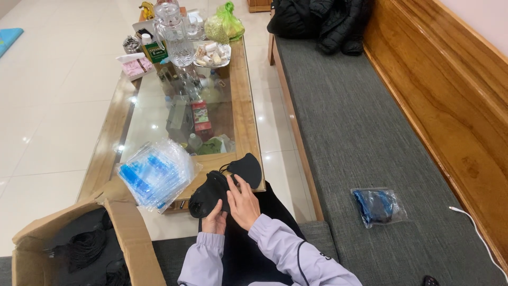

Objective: Package black face masks into individual plastic bags

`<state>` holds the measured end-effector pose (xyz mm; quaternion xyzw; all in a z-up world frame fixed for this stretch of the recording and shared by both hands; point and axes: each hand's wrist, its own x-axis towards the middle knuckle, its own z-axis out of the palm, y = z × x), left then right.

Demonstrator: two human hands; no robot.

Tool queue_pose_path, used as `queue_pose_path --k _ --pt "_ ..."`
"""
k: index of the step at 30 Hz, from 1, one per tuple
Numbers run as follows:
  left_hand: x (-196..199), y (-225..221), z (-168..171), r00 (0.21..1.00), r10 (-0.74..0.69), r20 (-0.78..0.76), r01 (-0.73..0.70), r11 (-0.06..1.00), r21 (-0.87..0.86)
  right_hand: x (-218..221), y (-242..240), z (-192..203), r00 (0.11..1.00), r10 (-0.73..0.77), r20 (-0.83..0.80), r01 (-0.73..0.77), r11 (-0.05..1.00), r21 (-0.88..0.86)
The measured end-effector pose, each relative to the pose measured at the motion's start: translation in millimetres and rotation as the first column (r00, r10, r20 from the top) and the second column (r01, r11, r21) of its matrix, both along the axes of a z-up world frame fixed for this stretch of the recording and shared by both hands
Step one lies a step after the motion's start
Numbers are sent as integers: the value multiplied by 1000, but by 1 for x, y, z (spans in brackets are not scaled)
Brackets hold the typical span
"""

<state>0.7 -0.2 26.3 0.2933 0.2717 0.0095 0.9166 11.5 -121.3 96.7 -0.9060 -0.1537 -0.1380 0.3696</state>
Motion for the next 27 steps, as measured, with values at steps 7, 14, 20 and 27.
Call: queue_pose_path --k 7,14,20,27 --pt "2 0 -29 996 80 50 -80 997 13 -12 7 13 974 55 219 -47 998 -38" --pt "1 1 -21 988 99 119 -98 995 -7 -12 6 8 920 132 370 -113 991 -73" --pt "1 1 -20 993 80 85 -79 997 -13 0 1 -11 958 54 282 -97 985 141" --pt "2 7 -15 993 100 67 -91 988 -122 35 -14 -31 990 -137 13 102 793 601"
